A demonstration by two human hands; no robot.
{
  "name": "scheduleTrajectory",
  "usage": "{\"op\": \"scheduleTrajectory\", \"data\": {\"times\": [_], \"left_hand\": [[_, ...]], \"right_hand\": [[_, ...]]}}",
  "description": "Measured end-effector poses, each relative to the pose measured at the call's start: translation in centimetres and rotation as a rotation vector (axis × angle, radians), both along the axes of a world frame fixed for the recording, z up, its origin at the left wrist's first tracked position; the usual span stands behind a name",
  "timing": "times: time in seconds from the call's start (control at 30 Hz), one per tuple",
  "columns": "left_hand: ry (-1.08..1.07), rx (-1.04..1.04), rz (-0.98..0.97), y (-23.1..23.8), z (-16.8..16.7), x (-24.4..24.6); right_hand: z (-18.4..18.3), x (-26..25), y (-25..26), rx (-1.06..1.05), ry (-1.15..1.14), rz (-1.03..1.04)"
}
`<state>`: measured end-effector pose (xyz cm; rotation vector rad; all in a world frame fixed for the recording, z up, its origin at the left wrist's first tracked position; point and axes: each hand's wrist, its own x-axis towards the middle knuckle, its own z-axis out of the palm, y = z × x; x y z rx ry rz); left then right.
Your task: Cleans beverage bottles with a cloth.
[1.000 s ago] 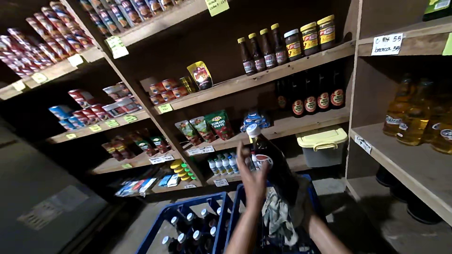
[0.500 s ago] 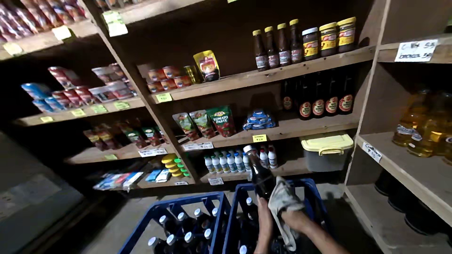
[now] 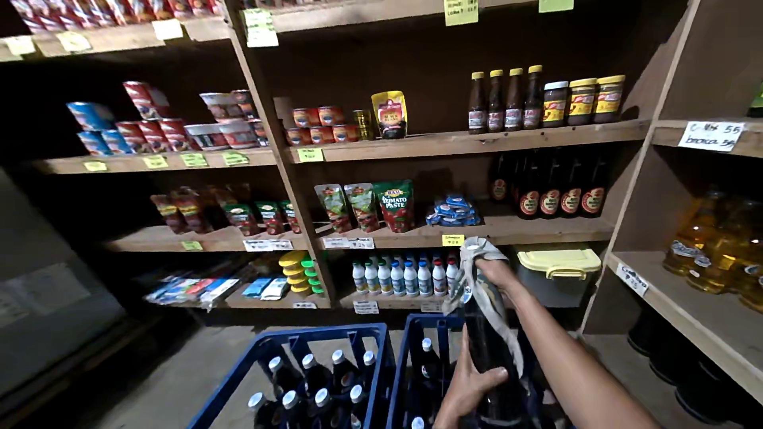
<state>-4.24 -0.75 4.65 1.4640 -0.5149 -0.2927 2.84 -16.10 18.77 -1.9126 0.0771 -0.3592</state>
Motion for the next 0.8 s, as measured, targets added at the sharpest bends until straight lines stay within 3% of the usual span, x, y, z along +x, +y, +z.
{"op": "scheduleTrajectory", "data": {"times": [0.07, 0.13, 0.27, 0.3, 0.37, 0.43, 0.5, 0.67, 0.73, 0.8], "left_hand": [[0.112, -0.112, -0.131, 0.6, 0.3, -0.5], [0.219, -0.223, -0.209, 0.9, -0.2, -1.0], [0.253, -0.213, -0.146, 1.0, -0.7, -0.8], [0.235, -0.164, -0.103, 0.8, -0.6, -0.9], [0.219, -0.104, -0.014, 0.2, -0.8, -1.0], [0.181, -0.049, 0.055, -0.4, -1.0, -1.0], [0.131, -0.001, 0.125, -0.8, -1.1, -0.8], [0.051, 0.059, 0.328, -1.0, -1.1, -0.7], [0.029, 0.033, 0.414, -1.3, -1.3, -0.2], [0.011, -0.013, 0.462, -1.6, -1.3, 0.2]], "right_hand": [[-0.3, 0.5, -0.2, 0.051, -0.115, 0.050], [0.0, 0.3, -0.2, -0.031, -0.133, 0.072], [3.2, -0.6, 0.3, -0.716, 0.217, 0.079], [3.4, -0.8, 0.8, -0.792, 0.239, 0.064], [2.4, -1.1, 1.8, -0.687, 0.192, -0.028], [0.8, -1.1, 2.3, -0.425, 0.170, -0.099], [-0.6, -1.4, 2.2, -0.323, 0.248, -0.085], [-4.8, -8.0, 4.7, -0.459, 0.428, -0.041], [-7.6, -11.3, 6.4, -0.560, 0.369, -0.024], [-8.8, -12.0, 6.8, -0.523, 0.270, -0.044]]}}
